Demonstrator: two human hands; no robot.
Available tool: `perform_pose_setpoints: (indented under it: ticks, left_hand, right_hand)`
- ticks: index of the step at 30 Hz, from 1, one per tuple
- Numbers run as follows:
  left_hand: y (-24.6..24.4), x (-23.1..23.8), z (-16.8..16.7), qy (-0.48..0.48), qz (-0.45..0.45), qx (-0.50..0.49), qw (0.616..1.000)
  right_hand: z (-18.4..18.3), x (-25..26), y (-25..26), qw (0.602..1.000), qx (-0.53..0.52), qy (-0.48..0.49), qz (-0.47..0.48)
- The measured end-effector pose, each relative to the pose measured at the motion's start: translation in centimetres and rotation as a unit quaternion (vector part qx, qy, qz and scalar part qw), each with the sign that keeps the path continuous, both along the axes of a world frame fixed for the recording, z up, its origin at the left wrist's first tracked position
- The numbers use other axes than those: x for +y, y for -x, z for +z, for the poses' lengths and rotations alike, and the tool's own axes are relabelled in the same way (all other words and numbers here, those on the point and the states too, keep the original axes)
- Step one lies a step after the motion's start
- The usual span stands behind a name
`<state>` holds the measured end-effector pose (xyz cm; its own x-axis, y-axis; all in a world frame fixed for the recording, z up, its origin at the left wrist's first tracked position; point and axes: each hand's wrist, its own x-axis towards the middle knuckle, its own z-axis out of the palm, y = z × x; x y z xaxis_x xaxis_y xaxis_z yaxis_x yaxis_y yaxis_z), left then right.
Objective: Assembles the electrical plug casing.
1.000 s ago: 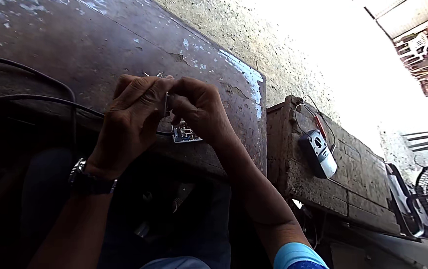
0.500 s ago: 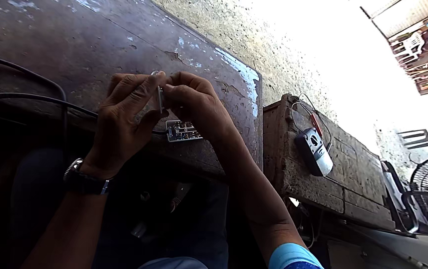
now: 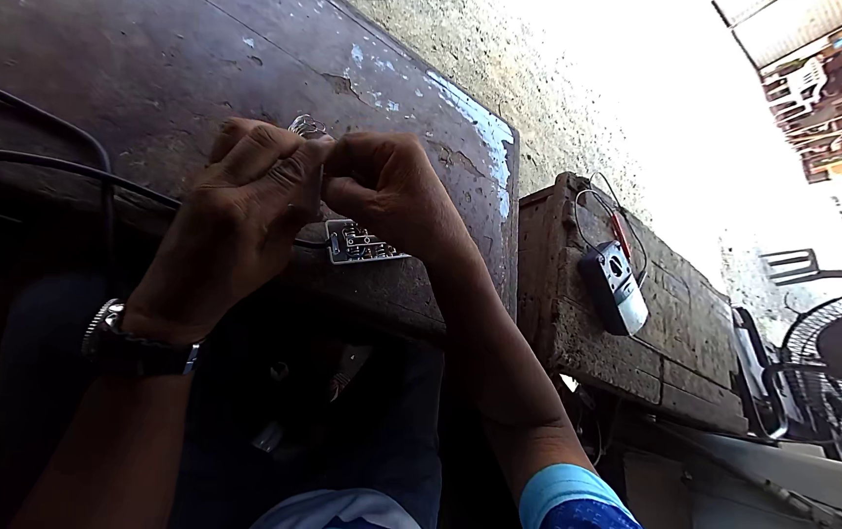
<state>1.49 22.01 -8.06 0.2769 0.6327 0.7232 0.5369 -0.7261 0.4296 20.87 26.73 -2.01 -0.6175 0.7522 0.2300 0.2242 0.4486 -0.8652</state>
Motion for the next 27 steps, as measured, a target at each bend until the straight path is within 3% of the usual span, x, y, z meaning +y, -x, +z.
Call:
perform_pose_setpoints:
  ticks: [9,12,16,22,27]
  left_hand:
    - [-0.1,-0.2,-0.2,-0.008,0.012,0.003,1.000]
    - [-0.2,-0.1,-0.3,-0.018,0.019,-0.003,1.000]
    - [-0.6,0.1,-0.2,-0.010,0.024,-0.080,0.996]
    - [-1.1,-0.1,-0.2,0.002,0.037,-0.043,0.998]
    - [-1.4,0.0,-0.5,0.014,0.031,-0.093,0.995]
  right_hand:
    - [-1.3,0.2,0.7,1.000,-0.024,-0.012,0.002]
    - [-1.2,-0.1,0.7,0.998,0.014,0.064,-0.010]
    - [-0.3,0.1,0.8,0.982,0.089,0.168,-0.002]
    - [-0.6,0.2,0.6,0.994,0.073,0.079,0.006]
    - [-0.9,0.3,1.0,0.986,0.130,0.104,0.015]
